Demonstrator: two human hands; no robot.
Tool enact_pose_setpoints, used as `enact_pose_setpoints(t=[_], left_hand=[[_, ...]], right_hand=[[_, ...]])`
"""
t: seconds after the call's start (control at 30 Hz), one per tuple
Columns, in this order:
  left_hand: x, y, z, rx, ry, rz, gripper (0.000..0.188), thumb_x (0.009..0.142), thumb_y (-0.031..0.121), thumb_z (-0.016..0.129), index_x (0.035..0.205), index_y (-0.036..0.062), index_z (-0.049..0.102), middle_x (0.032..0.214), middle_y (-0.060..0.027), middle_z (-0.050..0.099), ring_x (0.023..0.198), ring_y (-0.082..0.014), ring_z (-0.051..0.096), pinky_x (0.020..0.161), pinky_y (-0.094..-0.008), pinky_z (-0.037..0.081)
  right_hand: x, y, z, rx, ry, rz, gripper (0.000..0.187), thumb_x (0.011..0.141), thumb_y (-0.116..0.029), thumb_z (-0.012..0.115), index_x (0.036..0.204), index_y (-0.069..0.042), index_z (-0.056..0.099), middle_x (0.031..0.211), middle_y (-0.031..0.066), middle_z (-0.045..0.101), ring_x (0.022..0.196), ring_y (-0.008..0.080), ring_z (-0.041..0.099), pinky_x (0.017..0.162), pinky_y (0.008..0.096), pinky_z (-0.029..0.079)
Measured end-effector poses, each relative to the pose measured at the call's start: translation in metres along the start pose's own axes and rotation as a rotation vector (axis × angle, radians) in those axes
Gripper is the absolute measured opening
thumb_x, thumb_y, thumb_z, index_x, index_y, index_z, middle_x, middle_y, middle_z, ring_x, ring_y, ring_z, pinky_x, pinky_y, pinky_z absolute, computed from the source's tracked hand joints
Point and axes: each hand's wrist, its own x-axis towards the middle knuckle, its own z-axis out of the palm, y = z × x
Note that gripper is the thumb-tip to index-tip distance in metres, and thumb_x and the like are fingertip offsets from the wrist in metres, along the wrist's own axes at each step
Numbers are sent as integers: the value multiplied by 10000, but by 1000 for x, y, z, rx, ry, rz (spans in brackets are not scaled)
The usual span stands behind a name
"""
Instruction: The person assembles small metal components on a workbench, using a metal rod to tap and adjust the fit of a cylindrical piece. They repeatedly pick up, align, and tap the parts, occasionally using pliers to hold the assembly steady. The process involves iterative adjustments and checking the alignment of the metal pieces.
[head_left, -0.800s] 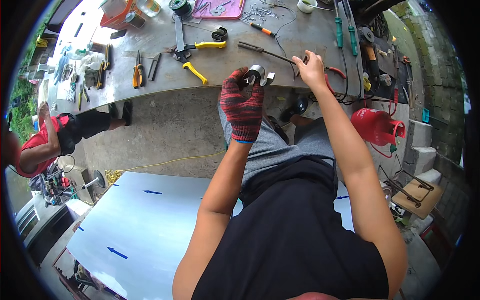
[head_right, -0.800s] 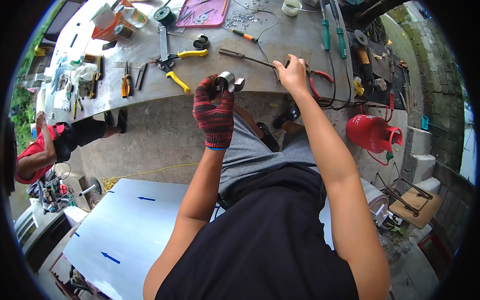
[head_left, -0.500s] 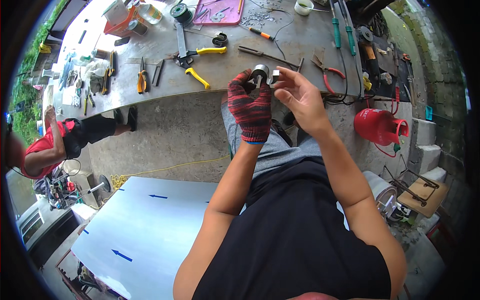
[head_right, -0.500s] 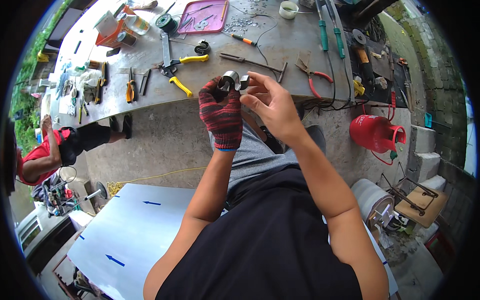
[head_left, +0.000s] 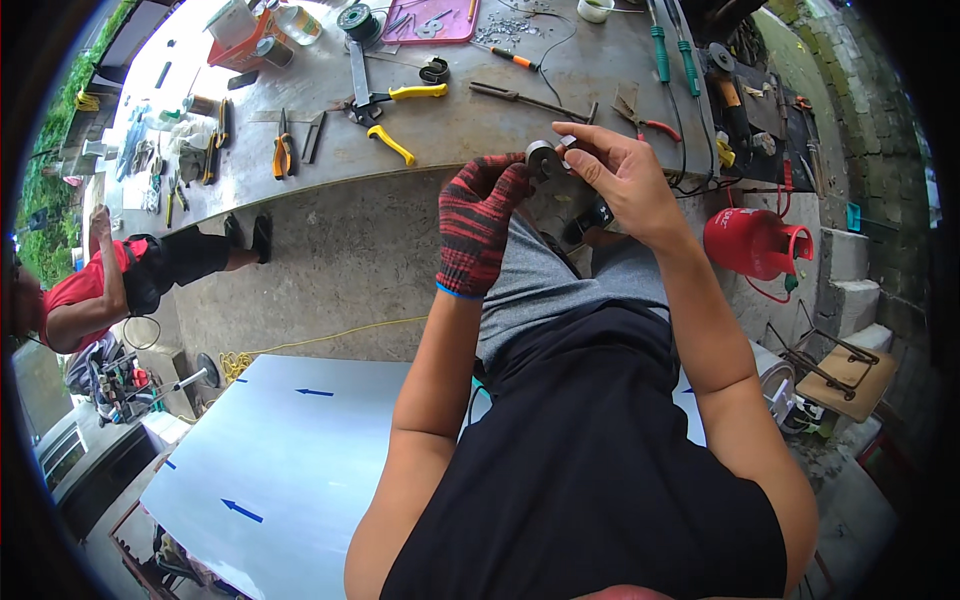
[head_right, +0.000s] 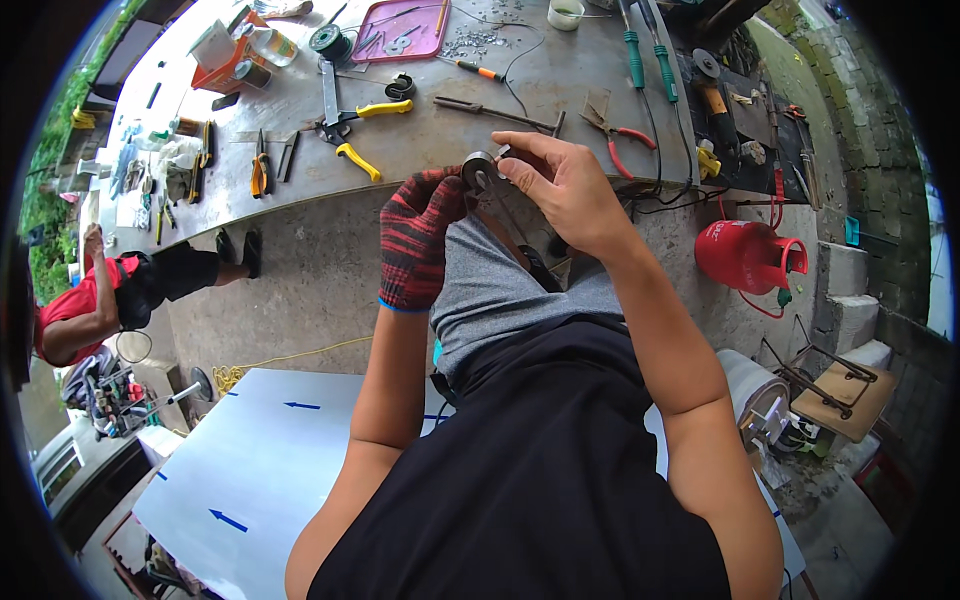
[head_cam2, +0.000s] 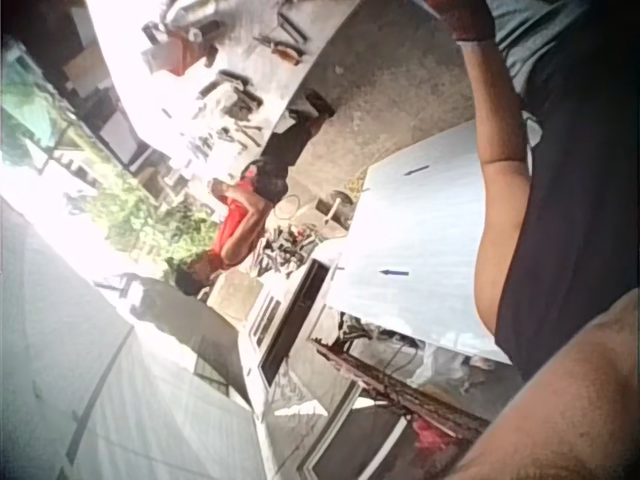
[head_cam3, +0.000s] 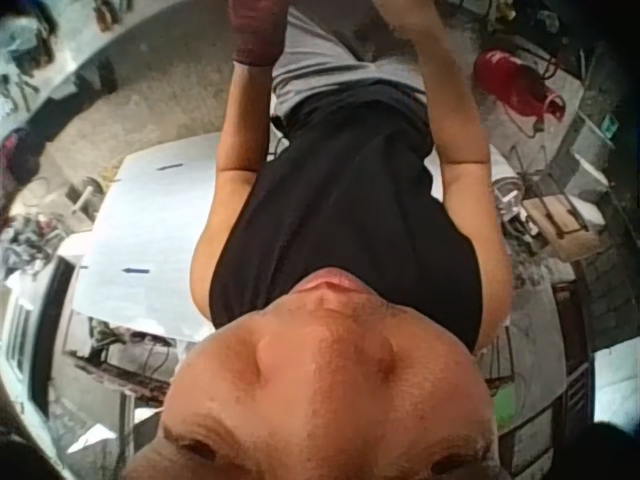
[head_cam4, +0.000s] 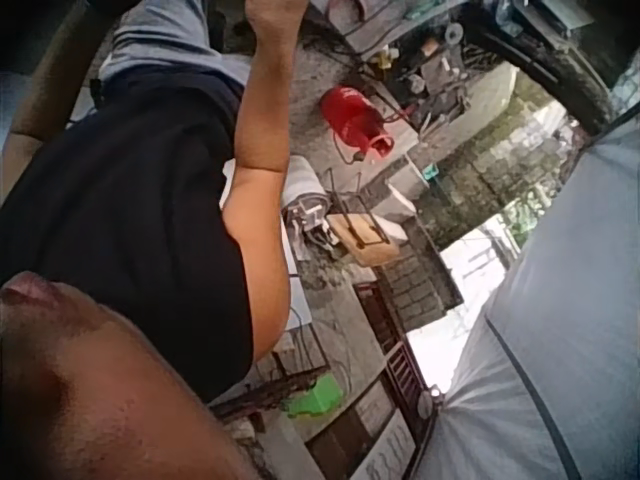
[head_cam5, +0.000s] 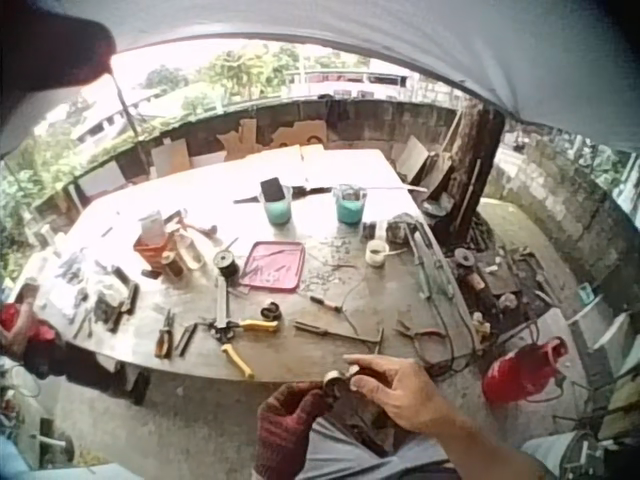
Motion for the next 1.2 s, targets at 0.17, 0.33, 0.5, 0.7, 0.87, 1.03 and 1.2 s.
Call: enact_pose_setpoints(t=[0.17, 0.33, 0.5, 0.7, 0.87, 1.03, 1.2], left_hand=[[-7, 2, 0, -48, -18, -73, 234, 958, 96, 754, 1149, -23, 689, 1047, -105, 751, 905, -170, 722, 836, -308, 588], [-13, -3, 6, -127, -33, -97, 214, 954, 107, 758, 1128, 7, 682, 1063, -105, 746, 925, -193, 728, 830, -334, 594], [-13, 11, 12, -89, -96, -102, 361, 962, 153, 750, 1268, -18, 663, 1153, -130, 728, 1013, -197, 710, 901, -340, 576], [-12, 13, 5, -48, -139, -154, 400, 942, 85, 755, 1304, -37, 636, 1158, -122, 729, 1042, -178, 696, 944, -324, 561], [-15, 13, 11, -33, -107, -80, 343, 953, 103, 743, 1251, -36, 645, 1141, -120, 728, 1036, -166, 692, 944, -309, 556], [-17, 11, 16, -25, -15, -19, 334, 966, 126, 733, 1246, -26, 632, 1136, -100, 717, 1018, -142, 677, 914, -296, 553], [-18, 11, 16, -46, 42, -24, 384, 968, 165, 730, 1275, -35, 616, 1123, -92, 715, 1015, -158, 680, 911, -307, 543]], right_hand=[[-4, -9, -2, -129, -43, -47, 376, 1021, -154, 680, 1348, 30, 647, 1142, 71, 723, 1028, 93, 640, 931, 257, 512], [-6, -17, -6, -173, -88, -53, 404, 1021, -185, 679, 1365, 22, 639, 1119, 71, 707, 1023, 100, 627, 928, 261, 498], [-6, -15, -11, -180, -111, -66, 449, 1031, -257, 669, 1395, 2, 626, 1067, 38, 690, 996, 86, 597, 916, 248, 476], [-4, -15, -14, -128, -169, -63, 453, 1044, -252, 648, 1417, 2, 611, 1118, 60, 710, 1031, 92, 600, 943, 250, 473], [-1, -14, -13, -106, -171, -61, 418, 1053, -174, 625, 1420, 23, 588, 1178, 104, 723, 1071, 124, 642, 971, 276, 502], [-8, -20, 5, -195, -33, -95, 523, 990, -252, 714, 1416, 3, 550, 1184, 125, 698, 1046, 181, 660, 980, 328, 512], [-21, -35, 28, -554, 29, -292, 756, 816, -211, 859, 1462, -46, 503, 1292, 146, 607, 1072, 256, 646, 978, 389, 517]])
